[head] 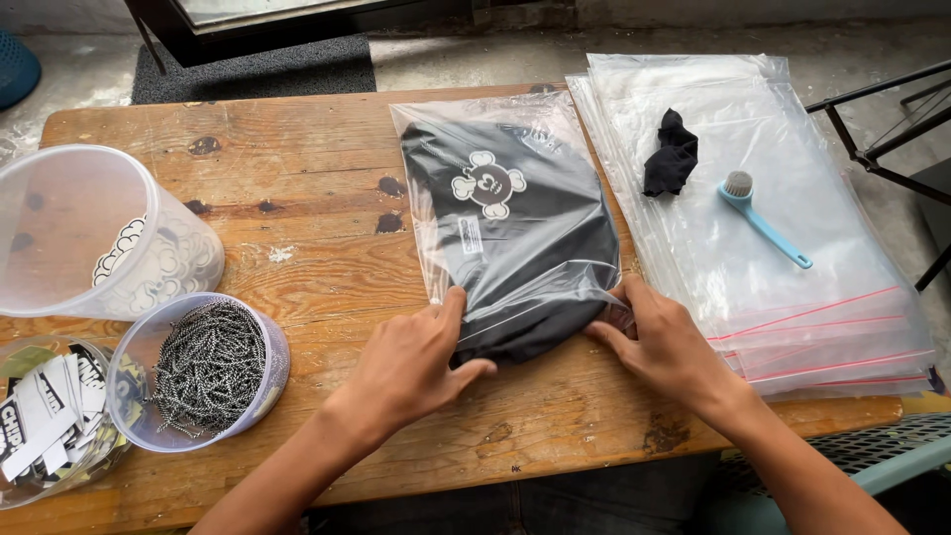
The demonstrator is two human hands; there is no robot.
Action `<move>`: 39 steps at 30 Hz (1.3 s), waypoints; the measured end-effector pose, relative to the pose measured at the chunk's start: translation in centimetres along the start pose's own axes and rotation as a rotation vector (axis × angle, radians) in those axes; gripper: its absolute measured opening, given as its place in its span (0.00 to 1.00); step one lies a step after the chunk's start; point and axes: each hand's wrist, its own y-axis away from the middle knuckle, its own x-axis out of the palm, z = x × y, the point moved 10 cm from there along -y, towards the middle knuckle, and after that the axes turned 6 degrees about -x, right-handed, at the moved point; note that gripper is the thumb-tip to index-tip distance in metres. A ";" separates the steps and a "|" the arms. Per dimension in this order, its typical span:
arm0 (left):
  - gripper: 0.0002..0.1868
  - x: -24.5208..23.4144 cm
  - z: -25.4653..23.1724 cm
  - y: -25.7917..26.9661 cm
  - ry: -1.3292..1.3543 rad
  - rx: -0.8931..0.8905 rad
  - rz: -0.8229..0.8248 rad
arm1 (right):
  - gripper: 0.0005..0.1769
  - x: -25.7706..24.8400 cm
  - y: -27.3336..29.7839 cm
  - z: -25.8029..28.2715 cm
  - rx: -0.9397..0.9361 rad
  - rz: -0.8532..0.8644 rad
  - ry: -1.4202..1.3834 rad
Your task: The person cleans a black fanny pack with a brush, attaches a decorative charm to the zipper, wipes a plastic bag with a cloth, and places the fanny pack inside the bag. The person then seals the bag and places it into a basket.
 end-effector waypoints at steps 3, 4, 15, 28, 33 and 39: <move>0.23 -0.7 -0.7 0.3 -0.039 0.025 -0.222 | 0.11 0.5 -0.1 -0.4 -0.076 -0.094 0.064; 0.23 0.3 -0.4 0.0 -0.040 0.026 -0.221 | 0.11 0.2 -0.3 -0.1 -0.075 -0.095 0.063; 0.34 -0.6 1.7 -0.5 0.044 -0.118 -0.052 | 0.09 -1.2 0.1 -0.9 -0.023 -0.073 0.178; 0.15 -0.8 2.4 1.3 0.181 -0.180 -0.251 | 0.06 -1.4 1.1 1.0 -0.089 0.135 0.467; 0.36 2.4 2.3 2.1 -0.092 -0.177 -0.082 | 0.23 -0.3 1.8 1.2 0.005 0.223 0.606; 0.27 2.2 0.0 2.5 0.060 0.054 -0.173 | 0.11 1.0 1.5 2.7 -0.207 0.109 0.495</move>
